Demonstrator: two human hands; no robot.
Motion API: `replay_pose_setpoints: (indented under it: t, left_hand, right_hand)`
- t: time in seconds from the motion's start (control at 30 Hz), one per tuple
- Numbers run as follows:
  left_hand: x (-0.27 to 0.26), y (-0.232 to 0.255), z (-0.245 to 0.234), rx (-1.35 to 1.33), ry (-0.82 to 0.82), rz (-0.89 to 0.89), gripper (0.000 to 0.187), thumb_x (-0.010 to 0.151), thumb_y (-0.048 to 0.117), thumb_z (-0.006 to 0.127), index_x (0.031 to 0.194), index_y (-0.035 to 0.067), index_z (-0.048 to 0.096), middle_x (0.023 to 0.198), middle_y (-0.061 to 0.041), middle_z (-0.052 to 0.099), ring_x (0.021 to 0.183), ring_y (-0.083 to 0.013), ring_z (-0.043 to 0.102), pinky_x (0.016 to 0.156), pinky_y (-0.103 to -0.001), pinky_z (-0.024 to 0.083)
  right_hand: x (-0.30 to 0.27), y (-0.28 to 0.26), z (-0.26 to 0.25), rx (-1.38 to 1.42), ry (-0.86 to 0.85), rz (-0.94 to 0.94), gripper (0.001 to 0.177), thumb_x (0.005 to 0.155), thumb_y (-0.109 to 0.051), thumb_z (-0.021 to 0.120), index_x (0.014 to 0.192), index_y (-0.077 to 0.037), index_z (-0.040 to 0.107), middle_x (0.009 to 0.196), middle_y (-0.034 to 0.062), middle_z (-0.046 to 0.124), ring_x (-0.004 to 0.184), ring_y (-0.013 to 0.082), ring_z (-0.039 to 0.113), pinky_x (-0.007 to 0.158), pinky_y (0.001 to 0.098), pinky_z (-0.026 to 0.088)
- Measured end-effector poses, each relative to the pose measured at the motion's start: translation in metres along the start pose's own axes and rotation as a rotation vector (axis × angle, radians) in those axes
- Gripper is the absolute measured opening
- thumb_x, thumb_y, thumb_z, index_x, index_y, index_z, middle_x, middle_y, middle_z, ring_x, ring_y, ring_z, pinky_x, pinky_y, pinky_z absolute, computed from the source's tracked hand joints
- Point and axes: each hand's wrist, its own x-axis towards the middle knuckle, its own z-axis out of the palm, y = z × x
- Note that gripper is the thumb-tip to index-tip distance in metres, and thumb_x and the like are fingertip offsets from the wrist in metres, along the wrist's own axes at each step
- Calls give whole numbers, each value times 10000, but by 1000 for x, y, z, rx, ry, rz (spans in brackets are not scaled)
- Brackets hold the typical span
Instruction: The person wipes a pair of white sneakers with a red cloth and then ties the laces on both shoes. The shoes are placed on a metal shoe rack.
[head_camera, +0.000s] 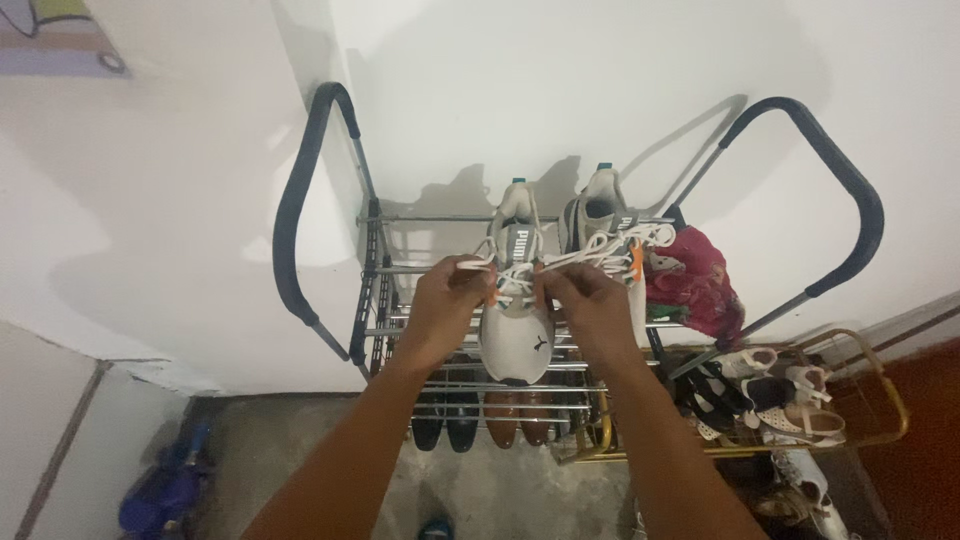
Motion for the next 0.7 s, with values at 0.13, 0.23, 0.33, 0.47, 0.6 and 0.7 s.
replay_pose_setpoints:
  t: [0.13, 0.23, 0.33, 0.47, 0.6, 0.7]
  left_hand:
    - [2, -2, 4, 110, 83, -141, 254, 1033, 196, 571, 1077, -49, 624, 1009, -123, 736, 949, -214, 751, 888, -382, 614]
    - [5, -8, 2, -90, 59, -60, 270, 1054, 214, 533, 1103, -35, 626, 1016, -153, 725, 934, -237, 743, 866, -386, 637]
    - [10, -11, -2, -287, 48, -161, 259, 1024, 198, 505, 1156, -6, 592, 1088, -137, 722, 973, -236, 742, 867, -384, 624]
    - [8, -8, -6, -316, 31, -193, 261, 1042, 221, 486, 1191, 14, 540, 1106, -167, 710, 994, -246, 753, 862, -388, 638]
    - [8, -3, -4, 22, 29, -130, 302, 1008, 231, 561, 1237, 34, 559, 1123, -155, 708, 1026, -216, 735, 849, -377, 622]
    - [10, -3, 3, 112, 42, -20, 313, 1000, 222, 594, 1209, -10, 615, 1090, -186, 723, 977, -242, 731, 833, -393, 607]
  right_hand:
    - [7, 3, 8, 75, 47, -21, 290, 1003, -233, 651, 1021, 55, 683, 960, 165, 715, 833, 196, 688, 637, 327, 588]
    - [11, 4, 10, 190, 88, -54, 249, 1016, -214, 562, 1054, 31, 588, 981, 131, 702, 862, 198, 738, 595, 332, 613]
    - [12, 4, 6, 173, 144, -4, 242, 1054, -240, 479, 1110, -7, 513, 990, 118, 705, 851, 213, 751, 579, 331, 624]
    - [15, 7, 5, 217, 184, 41, 268, 1064, -261, 473, 1142, -6, 497, 992, 135, 668, 836, 236, 734, 569, 348, 601]
    - [15, 15, 3, 259, 39, -72, 259, 1001, -209, 565, 1103, 28, 597, 1043, 113, 742, 909, 187, 766, 645, 313, 647]
    - [16, 18, 2, 31, 30, -63, 277, 1029, -222, 633, 1077, 36, 721, 988, 124, 751, 872, 186, 710, 668, 292, 615]
